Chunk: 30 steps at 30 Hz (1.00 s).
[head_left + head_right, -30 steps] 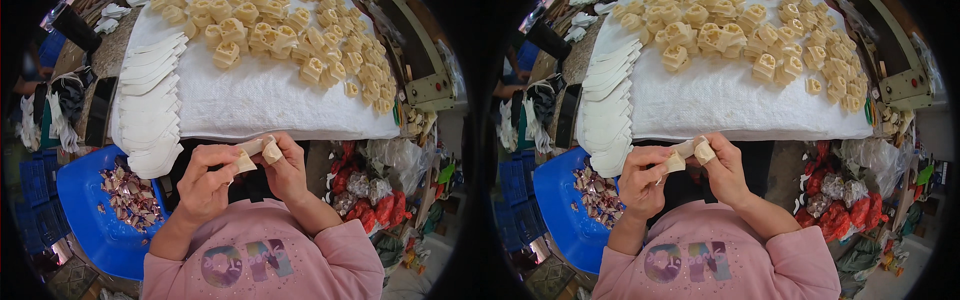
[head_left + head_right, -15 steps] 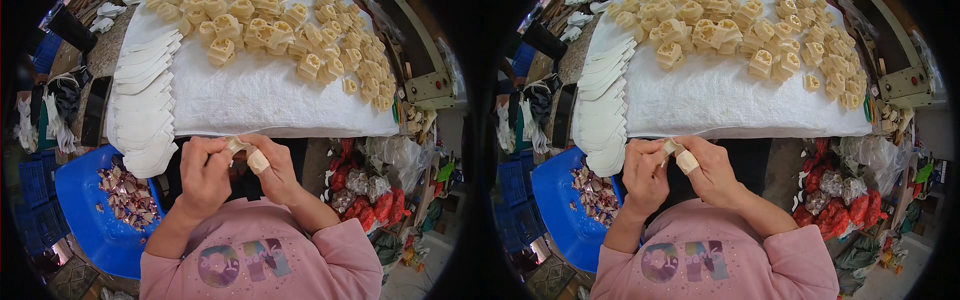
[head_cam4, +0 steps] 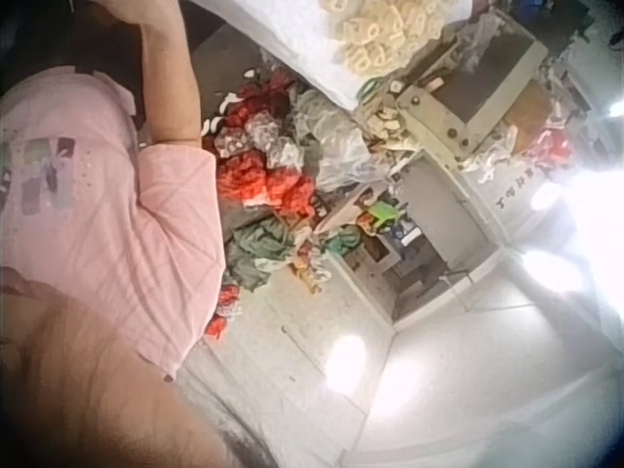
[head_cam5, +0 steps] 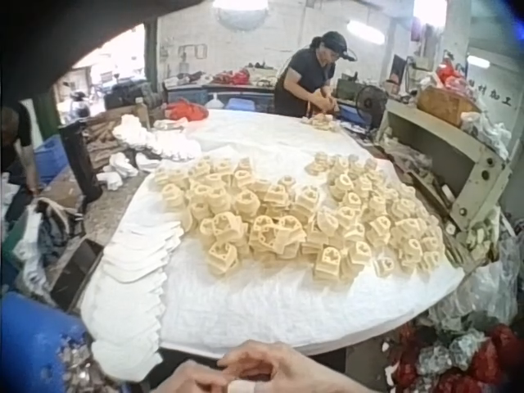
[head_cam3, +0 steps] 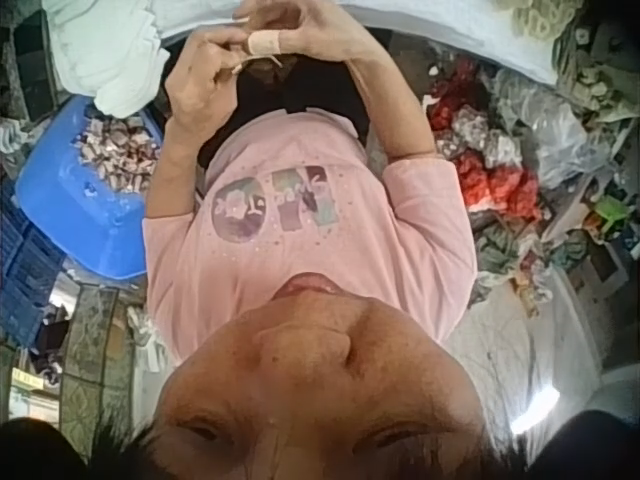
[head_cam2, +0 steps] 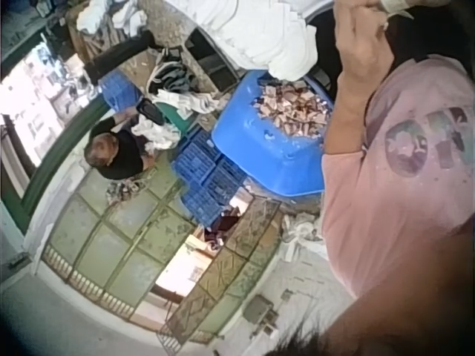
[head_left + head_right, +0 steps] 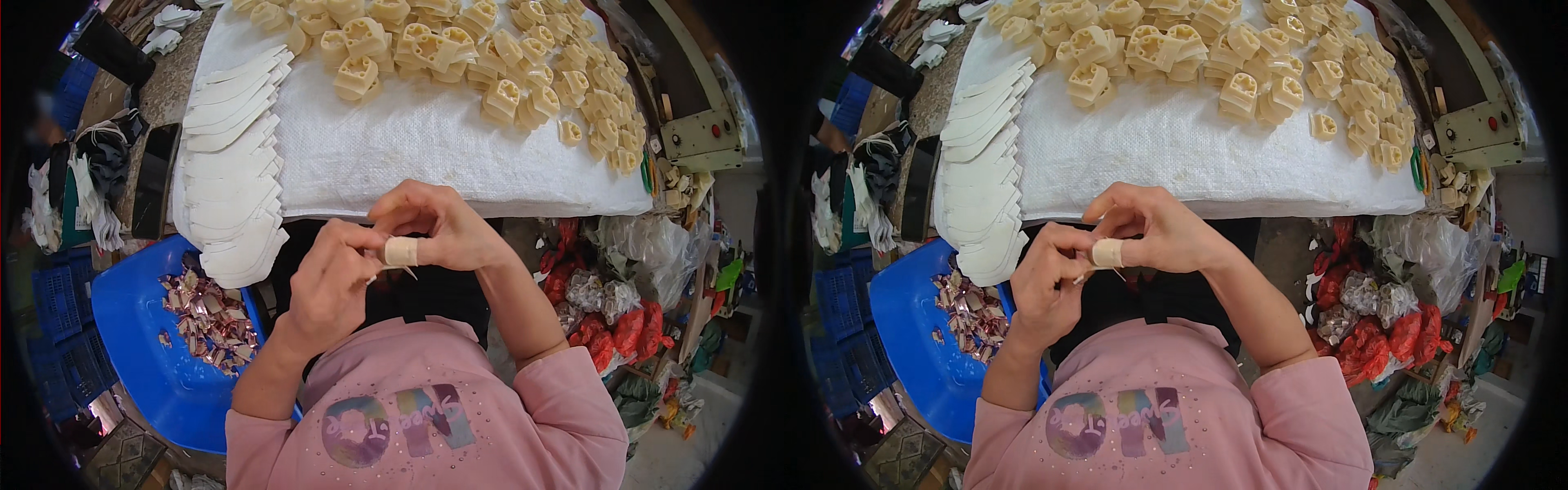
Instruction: Manually assembling and preparing small components for footwear manufacturing.
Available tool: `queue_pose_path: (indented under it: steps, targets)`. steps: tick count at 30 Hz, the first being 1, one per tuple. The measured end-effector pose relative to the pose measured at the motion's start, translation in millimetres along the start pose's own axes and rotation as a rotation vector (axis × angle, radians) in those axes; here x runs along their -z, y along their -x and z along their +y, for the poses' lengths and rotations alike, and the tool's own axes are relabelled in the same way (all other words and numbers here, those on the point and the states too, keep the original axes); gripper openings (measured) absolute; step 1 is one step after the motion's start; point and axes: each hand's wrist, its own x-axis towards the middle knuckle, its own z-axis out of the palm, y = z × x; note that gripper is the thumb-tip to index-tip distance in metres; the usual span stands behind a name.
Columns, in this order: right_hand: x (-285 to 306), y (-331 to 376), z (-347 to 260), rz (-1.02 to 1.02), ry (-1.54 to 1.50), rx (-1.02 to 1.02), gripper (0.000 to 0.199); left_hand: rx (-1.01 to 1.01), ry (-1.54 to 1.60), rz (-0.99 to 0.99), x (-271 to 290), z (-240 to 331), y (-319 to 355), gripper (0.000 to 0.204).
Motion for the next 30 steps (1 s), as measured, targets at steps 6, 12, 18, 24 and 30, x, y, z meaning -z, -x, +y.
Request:
queue_pose_path:
  steps: [6, 12, 18, 24, 30]
  targets:
    - [-10.4, -4.3, 11.0, 0.258, 0.211, 0.021, 0.034, 0.262, 0.153, 0.152, -6.8, 4.8, -0.7, 0.017]
    - [-8.3, -2.4, 19.2, 0.216, 0.154, 0.335, 0.023, 0.541, 0.586, 0.378, -11.1, 4.0, -1.2, 0.012]
    - [-29.7, -5.1, 14.0, 0.476, 0.583, 0.423, 0.016, 0.567, 0.542, 0.367, -16.7, 3.5, -0.4, 0.013]
    - [-23.0, -5.6, 4.7, 0.4, 0.647, 0.44, 0.013, 0.574, 0.495, 0.287, -11.5, 2.4, -4.0, 0.014]
    - [-18.5, -1.7, 6.6, 0.407, 0.677, 0.523, 0.01, 0.339, 0.064, 0.218, -7.4, 6.2, -11.3, 0.007]
